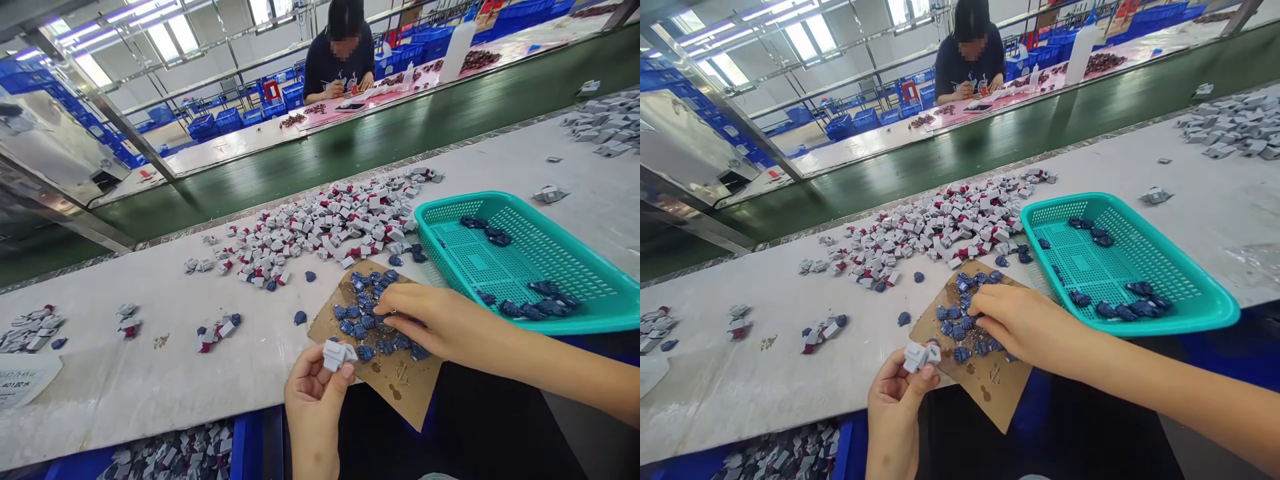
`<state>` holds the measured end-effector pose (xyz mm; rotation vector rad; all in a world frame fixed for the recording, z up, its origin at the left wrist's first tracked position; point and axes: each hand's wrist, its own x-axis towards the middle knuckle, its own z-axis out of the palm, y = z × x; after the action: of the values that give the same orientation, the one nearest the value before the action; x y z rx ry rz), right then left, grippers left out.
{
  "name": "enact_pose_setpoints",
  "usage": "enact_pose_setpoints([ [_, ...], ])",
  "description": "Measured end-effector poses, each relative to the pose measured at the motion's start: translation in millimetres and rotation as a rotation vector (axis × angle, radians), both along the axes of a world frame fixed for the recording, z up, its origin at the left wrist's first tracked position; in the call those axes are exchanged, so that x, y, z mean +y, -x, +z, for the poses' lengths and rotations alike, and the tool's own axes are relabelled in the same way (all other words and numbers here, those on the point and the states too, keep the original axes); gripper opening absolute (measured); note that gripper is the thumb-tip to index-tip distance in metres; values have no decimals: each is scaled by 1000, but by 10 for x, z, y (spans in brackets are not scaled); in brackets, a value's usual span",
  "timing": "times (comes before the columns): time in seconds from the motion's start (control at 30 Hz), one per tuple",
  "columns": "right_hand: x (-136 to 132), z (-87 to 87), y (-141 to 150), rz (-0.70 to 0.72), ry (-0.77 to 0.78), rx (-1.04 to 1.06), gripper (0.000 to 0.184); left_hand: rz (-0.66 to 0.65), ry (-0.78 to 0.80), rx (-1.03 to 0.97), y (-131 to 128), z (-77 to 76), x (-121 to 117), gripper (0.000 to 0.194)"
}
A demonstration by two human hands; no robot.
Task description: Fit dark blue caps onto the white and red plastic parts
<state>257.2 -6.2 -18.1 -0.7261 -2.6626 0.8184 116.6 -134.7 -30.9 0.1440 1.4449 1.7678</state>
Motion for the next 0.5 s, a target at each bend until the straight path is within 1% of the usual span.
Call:
enact_pose_setpoints([
  [0.03,-29,76,2,-41,114,45,16,-12,-16,-9,-37,0,5,25],
  [0.1,-108,201,13,-121,334,123,17,-36,-46,-30,-100,0,8,24],
  [0.13,-151,243,21,-143,411,150,19,-48,-58,-39,-124,1,7,24],
  [0.17,-192,269,28,-149,455,167,19,-57,-68,-44,-144,4,6,24],
  [0.23,-256,285,37,-136,469,180,17,-68,-80,-44,-168,13,2,25],
  [0.3,-290,276,34,-109,437,182,15,-69,-80,-40,-177,29,0,26],
  [0.5,-291,294,-11,3,364,213,10,-81,-91,-17,-206,96,8,23],
])
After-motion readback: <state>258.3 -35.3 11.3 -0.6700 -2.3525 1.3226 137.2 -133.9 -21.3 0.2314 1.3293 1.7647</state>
